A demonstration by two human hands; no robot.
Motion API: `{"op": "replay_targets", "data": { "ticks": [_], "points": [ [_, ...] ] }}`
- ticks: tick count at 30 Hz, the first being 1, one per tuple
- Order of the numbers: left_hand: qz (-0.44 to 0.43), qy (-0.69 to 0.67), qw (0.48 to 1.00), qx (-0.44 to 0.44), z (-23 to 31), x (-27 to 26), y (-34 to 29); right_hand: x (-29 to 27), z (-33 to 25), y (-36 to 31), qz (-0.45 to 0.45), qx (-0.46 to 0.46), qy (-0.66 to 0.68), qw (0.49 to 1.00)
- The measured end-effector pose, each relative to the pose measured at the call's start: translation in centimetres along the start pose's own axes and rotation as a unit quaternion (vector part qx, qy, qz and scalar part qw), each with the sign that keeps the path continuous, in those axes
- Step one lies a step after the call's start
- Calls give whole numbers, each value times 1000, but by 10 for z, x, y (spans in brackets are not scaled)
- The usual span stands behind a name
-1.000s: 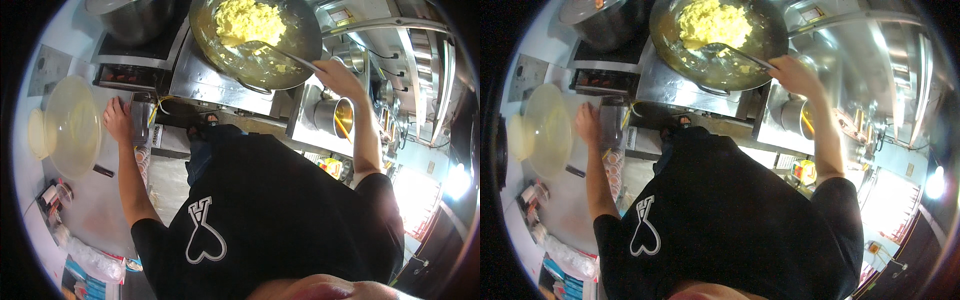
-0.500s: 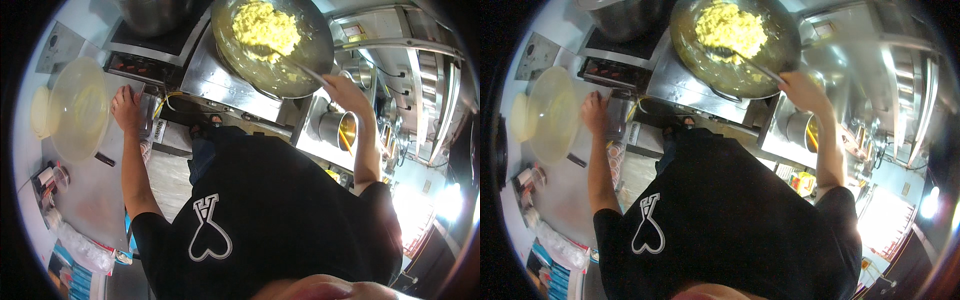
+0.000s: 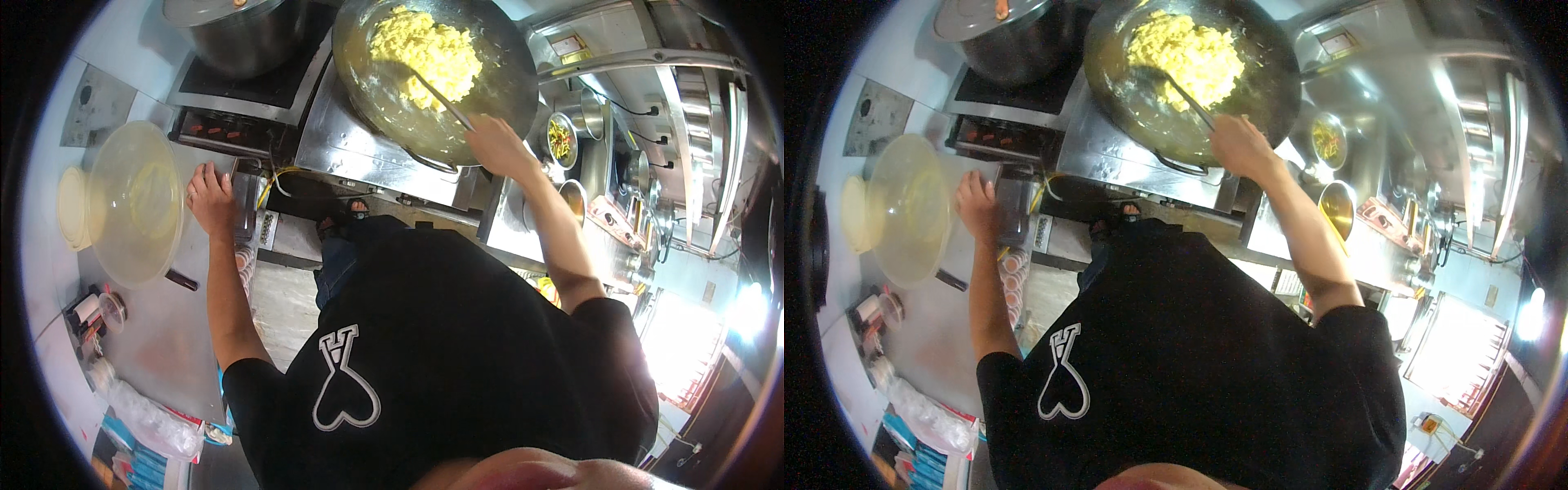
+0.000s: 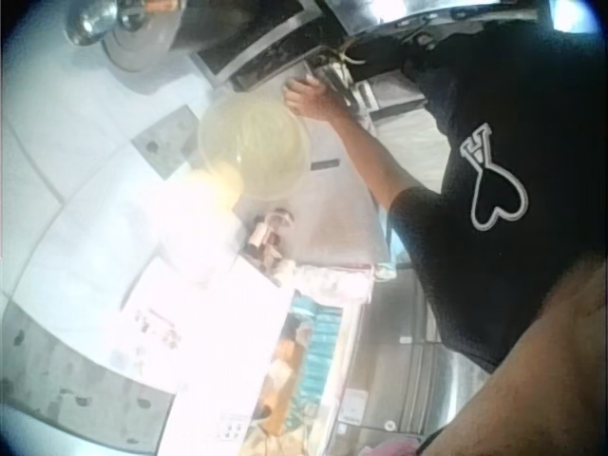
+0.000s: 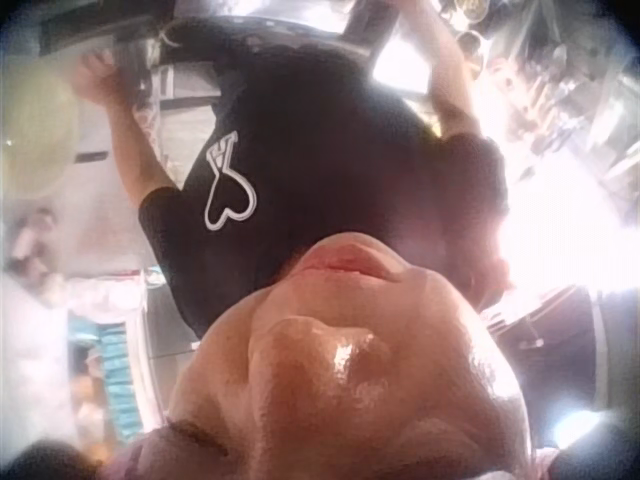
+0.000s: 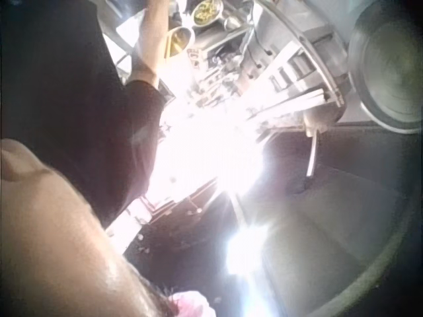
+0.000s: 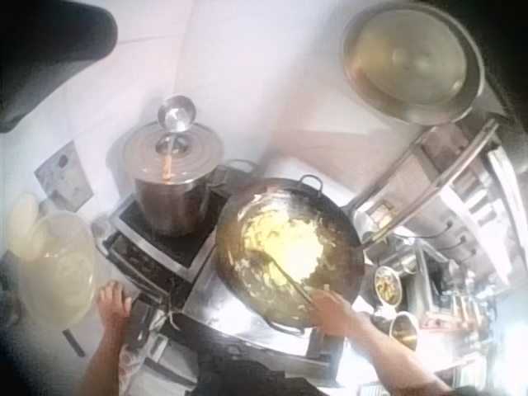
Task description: The person stirs and scrambles a large quantity of beaten eggs in a wok using a spatula. The eggs are continuously mixed over heat until they form a solid mass.
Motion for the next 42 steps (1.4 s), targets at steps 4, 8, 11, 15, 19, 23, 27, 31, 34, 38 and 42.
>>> {"op": "replay_targets", "data": {
  "ticks": [4, 8, 11, 15, 19, 23, 27, 31, 34, 38, 42],
  "points": [
    [18, 5, 1000, 7, -11, 5, -6, -13, 42, 24, -7, 10, 105, 994],
    [8, 2, 1000, -5, -14, 5, -11, -38, 115, -40, -140, 227, 344, 901],
    [-5, 9, 1000, -6, -7, 9, -5, -32, 201, -75, -148, 171, 190, 955],
    [-23, 32, 999, -19, -13, 12, -8, -6, 253, -69, -171, 293, 328, 882],
    [-26, 35, 999, -11, -3, 5, -2, 36, 237, 25, -176, 334, 609, 698],
    [-21, 18, 1000, -7, -4, 1, -4, -6, 148, 94, -124, 106, 183, 970],
    [-34, 30, 999, -15, -5, 0, -4, -4, 69, 78, 4, -73, -164, 984],
    [-43, 19, 998, -30, -7, 4, -3, -48, 35, -6, -25, 7, -212, 977],
    [-52, 20, 998, -42, -10, 1, -4, -77, 71, -29, -5, 15, -171, 985],
    [-32, 16, 999, -25, -8, 1, -5, -82, 160, -35, -150, 235, 29, 960],
    [-48, 13, 998, -37, -2, 2, -2, -45, 227, -13, -149, 106, 114, 976]
  ]
}}
Point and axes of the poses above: each hand's wrist, its own y-axis towards the middle knuckle, its own x-axis out of the palm, z = x × y, the point moved 10 cm from there along y, towards the middle knuckle, and after that the axes turned 6 degrees about -y, right-handed, at the moved point
